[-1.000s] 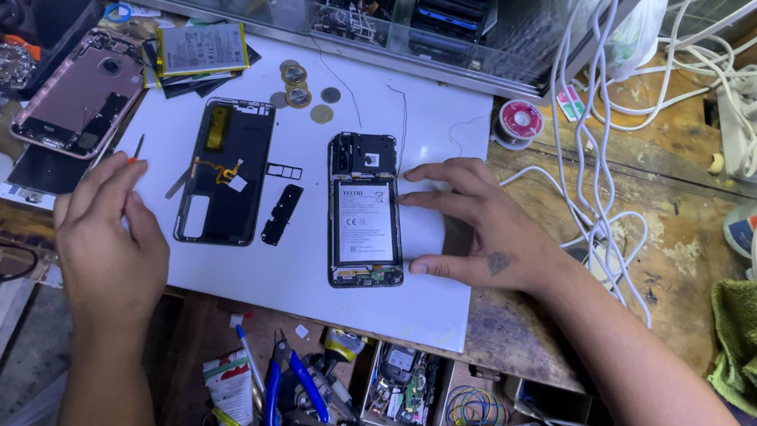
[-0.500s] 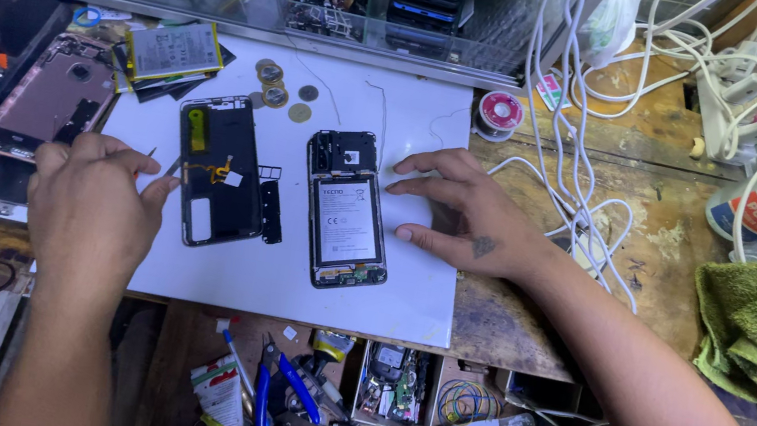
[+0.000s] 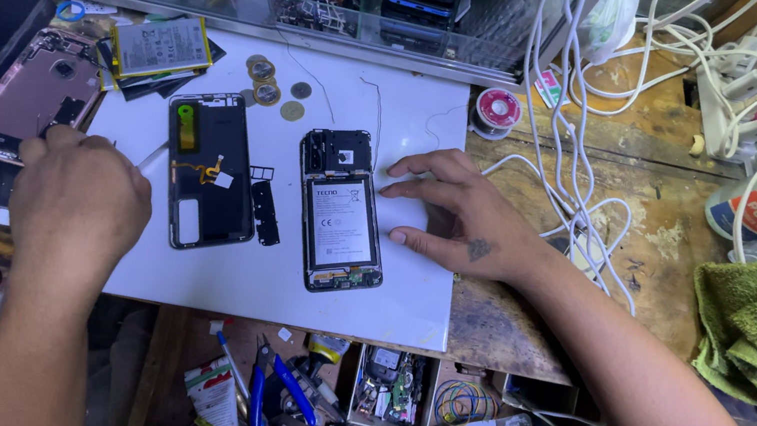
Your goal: The person uses a screwdriver and a metal spudger to pry open a smartphone, remove the battery, and disconnect internal components. They then lift the motherboard and camera module from the phone's chassis.
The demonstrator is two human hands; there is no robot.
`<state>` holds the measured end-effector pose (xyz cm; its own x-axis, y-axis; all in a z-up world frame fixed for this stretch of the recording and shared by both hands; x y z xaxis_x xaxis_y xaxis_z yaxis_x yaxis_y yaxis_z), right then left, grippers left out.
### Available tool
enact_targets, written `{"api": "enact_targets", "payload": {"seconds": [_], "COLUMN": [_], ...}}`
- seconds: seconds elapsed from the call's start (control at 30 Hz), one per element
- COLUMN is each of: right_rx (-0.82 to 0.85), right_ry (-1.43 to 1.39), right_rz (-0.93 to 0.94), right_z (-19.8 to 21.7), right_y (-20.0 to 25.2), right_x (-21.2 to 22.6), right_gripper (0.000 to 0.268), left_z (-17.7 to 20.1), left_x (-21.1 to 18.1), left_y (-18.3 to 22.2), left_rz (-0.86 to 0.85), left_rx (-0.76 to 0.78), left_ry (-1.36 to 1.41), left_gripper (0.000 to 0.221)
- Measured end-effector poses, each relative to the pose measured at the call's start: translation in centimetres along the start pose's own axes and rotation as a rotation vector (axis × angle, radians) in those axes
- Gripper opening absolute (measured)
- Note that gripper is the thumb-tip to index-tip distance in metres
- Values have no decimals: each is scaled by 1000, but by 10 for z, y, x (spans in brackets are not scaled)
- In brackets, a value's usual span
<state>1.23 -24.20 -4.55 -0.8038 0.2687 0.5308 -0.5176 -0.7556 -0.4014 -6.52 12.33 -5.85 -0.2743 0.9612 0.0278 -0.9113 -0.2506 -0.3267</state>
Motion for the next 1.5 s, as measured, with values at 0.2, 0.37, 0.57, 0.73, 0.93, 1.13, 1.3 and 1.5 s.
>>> {"api": "enact_targets", "payload": {"seconds": [0.2,0.37,0.57,0.73,0.93,1.13,1.3,1.5], "right_rx": [3,11,13,41,80,141,143,142], "right_ry": [-3,-12,-14,-28,-34,44,64,18], "right_rz": [0,8,30,72,132,181,170,133], "right_z": [0,-1,-1,-2,-7,-10,-14,-14], "right_y": [0,0,0,0,-1,-2,1,1], "right_x": [1,2,4,10,14,14,13,12], "right_gripper": [42,42,41,35,32,37,37,38], "left_z": [11,33,72,55,17,16,4,21], "left_x": [-2,-9,-14,1,-17,-69,-102,-132], "left_y": [9,15,31,51,60,79,67,40], "left_rz": [22,70,51,289,444,183,112,-16], "left_rx": [-101,-210,-436,-601,404,631,589,470], "left_ry": [25,206,348,1153,2616,2454,1757,1396], "left_gripper": [27,15,14,23,30,19,15,16]}}
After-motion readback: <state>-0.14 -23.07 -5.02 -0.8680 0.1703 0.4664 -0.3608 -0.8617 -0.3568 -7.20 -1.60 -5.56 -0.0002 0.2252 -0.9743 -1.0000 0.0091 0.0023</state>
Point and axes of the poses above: each hand's wrist, its own y-axis away from the middle knuckle, its own z-axis out of the back of the hand, x = y × z, the point moved 3 cm from there along -y, towards the middle knuckle, and after that the axes turned 3 degrees about -x, right-handed, at the moved point
